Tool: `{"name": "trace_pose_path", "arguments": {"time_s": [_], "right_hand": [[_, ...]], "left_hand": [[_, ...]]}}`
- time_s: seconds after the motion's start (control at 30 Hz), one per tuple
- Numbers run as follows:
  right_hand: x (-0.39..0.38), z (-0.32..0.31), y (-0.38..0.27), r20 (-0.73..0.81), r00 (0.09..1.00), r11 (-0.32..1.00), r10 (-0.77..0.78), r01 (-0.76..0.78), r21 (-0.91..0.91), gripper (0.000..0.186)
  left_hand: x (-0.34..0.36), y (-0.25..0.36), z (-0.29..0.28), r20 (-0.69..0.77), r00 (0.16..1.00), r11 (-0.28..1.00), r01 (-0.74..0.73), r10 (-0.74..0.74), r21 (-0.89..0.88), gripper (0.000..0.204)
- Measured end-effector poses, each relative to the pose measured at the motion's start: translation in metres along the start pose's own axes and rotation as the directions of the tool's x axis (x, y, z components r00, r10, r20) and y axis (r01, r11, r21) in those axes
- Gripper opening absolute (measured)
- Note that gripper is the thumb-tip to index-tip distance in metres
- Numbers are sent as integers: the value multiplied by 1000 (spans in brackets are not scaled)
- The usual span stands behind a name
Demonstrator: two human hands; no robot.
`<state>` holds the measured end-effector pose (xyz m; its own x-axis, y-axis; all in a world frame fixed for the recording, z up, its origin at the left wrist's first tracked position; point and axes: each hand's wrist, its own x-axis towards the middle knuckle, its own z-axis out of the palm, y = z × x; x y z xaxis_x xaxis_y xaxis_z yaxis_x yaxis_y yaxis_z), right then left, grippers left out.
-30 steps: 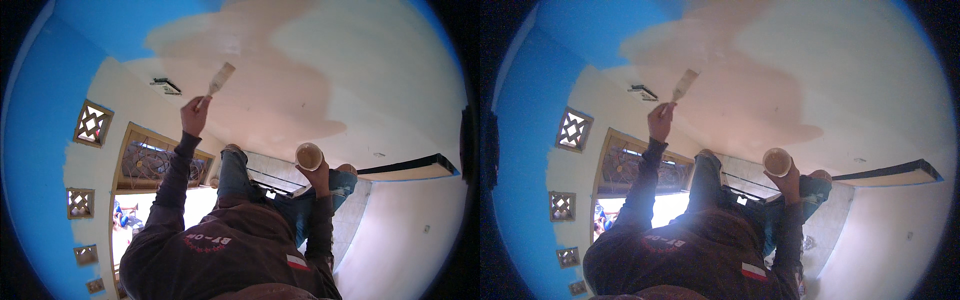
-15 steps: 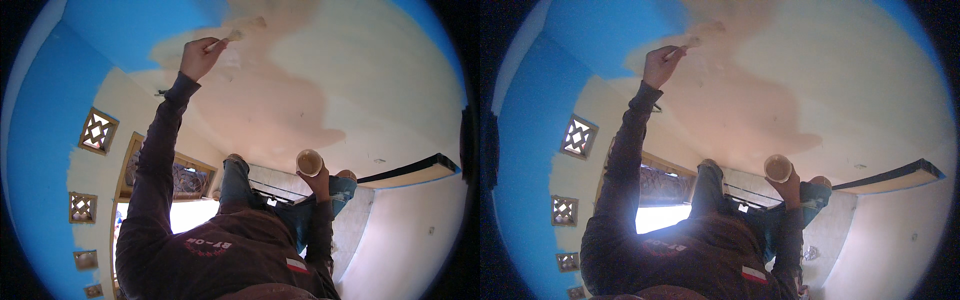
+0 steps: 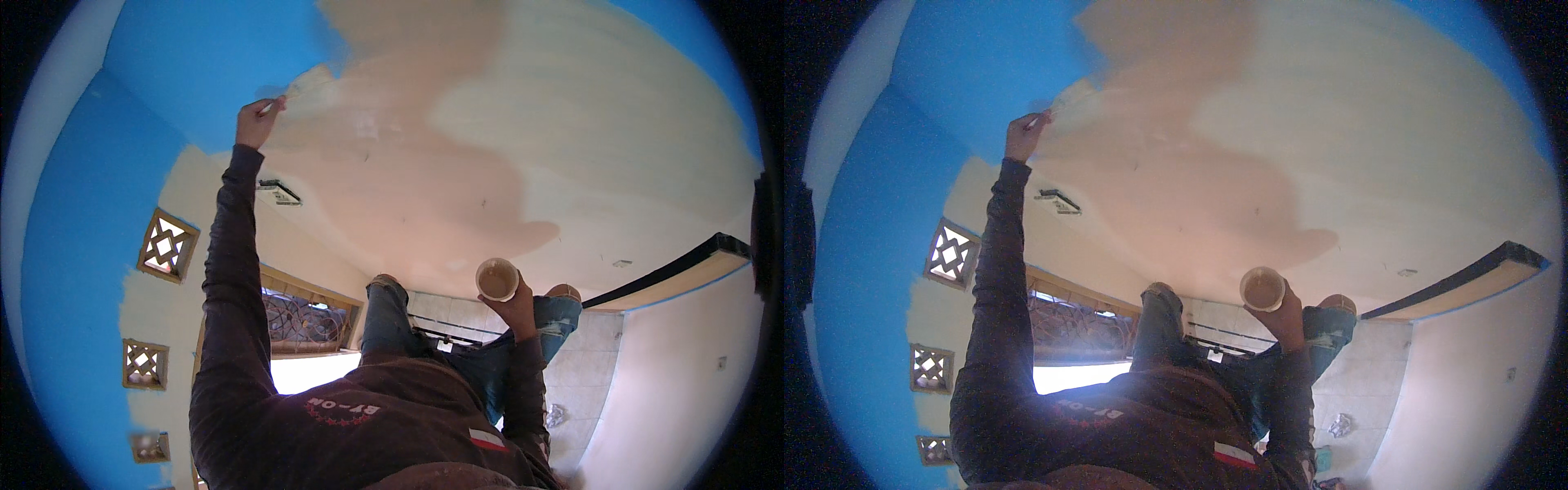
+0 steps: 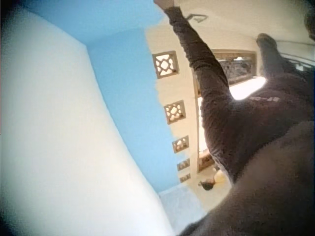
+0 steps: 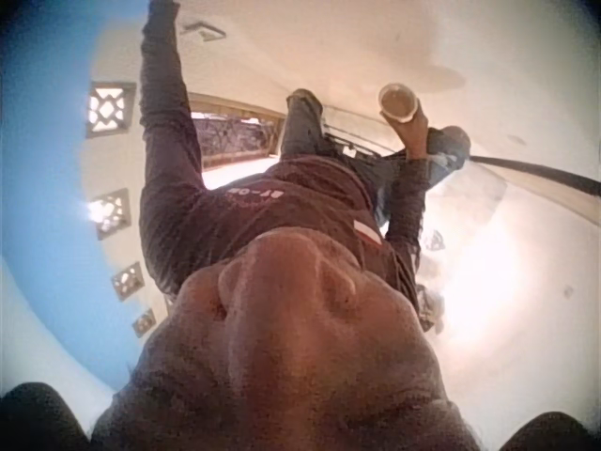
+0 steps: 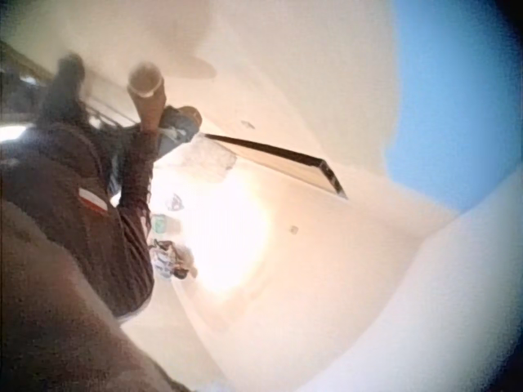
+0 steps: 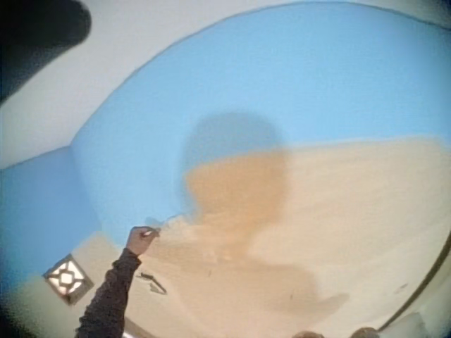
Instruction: The person paints a ceiling white using a paintbrush and a small cup of paint. They repeatedly dip the brush into the cup and apply paint to the ceiling surface in broad strokes.
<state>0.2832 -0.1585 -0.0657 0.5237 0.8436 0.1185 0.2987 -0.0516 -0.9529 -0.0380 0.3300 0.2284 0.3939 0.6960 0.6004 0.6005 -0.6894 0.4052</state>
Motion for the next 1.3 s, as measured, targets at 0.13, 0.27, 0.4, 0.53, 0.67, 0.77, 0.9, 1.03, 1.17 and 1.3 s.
{"name": "trace_pose_path", "arguments": {"time_s": [0.13,0.27,0.4,0.53,0.67,0.77,0.9,1.03,1.17,1.3], "right_hand": [[0,0,1,15,1000,1000,-7,7,16,74],[0,0,0,12,1000,999,-28,28,15,74],[1,2,1,31,999,1000,-22,21,17,74],[-1,2,9,23,1000,1000,-19,18,9,75],[-3,2,5,22,1000,1000,-7,7,-3,73],[0,5,-1,36,999,1000,1,-1,-17,71],[-3,5,-2,29,999,1000,17,-17,-4,73],[-1,6,7,49,999,1000,12,-10,-27,72],[0,7,7,57,998,999,17,-16,-32,72],[-2,4,0,57,998,999,24,-22,-34,72]], "left_hand": [[-1,-66,-39,-132,991,999,-33,35,17,36],[-10,-105,-79,-183,966,945,222,-181,241,44],[-15,-139,-99,-323,939,822,273,-116,499,42],[-16,-151,-88,-462,862,697,464,-211,547,41],[-15,-141,-59,-388,882,702,453,-267,549,41],[-10,-129,-35,-335,917,740,376,-214,557,39],[-19,-56,-2,-317,933,805,318,-172,500,37],[-37,1,8,-233,969,870,48,78,490,36],[-53,69,18,-151,982,931,-53,115,361,34],[-60,111,24,-76,987,958,-120,144,262,35]]}}
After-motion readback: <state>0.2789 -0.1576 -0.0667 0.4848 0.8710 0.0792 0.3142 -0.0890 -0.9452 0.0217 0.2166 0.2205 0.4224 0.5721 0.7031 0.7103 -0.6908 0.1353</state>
